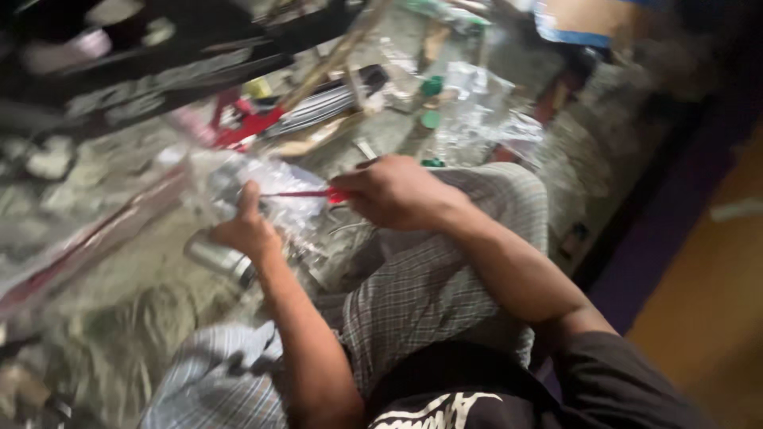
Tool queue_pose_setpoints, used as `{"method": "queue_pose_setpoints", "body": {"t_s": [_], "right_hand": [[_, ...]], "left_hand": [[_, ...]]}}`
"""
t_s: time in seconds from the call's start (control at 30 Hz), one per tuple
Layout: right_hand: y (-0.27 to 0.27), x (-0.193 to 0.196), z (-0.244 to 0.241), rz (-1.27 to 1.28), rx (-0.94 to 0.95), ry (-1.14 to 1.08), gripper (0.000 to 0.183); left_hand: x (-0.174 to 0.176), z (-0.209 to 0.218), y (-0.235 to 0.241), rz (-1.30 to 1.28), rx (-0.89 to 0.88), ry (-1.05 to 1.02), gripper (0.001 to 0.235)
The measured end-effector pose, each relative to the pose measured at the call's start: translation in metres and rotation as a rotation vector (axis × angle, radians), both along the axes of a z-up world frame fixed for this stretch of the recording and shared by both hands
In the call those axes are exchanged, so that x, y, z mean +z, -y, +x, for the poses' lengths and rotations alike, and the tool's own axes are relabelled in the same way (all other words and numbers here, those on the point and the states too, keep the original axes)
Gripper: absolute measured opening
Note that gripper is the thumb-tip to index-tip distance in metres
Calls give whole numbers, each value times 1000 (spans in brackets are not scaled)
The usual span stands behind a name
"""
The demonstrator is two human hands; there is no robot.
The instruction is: The person sits on the floor and assembles a bicycle, using a red screwdriver to tighten bolts on the crankset and chain guard. They handle the chain, pedals, and crank arms, and remove protective plastic wrapping from the frame.
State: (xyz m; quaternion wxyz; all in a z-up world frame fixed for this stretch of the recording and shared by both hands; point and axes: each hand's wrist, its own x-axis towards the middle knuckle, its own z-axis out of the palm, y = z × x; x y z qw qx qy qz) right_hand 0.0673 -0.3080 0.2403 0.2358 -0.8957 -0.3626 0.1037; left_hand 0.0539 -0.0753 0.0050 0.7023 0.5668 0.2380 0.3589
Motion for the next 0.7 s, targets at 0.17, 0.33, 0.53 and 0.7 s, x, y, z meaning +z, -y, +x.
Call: {"method": "queue_pose_setpoints", "body": {"t_s": [0.17,0.33,0.53,0.7], "right_hand": [[11,-2,-2,28,-13,3,35],[17,-3,3,116,-24,26,34],[0,-13,2,129,-47,-20,32],[-15,-28,-2,46,-53,-47,25]], "left_hand": [[13,-1,11,-151,61,127,55],[27,3,12,-156,64,107,54],[23,0,6,-190,22,190,56],[18,-7,-6,-179,34,62,55]]}}
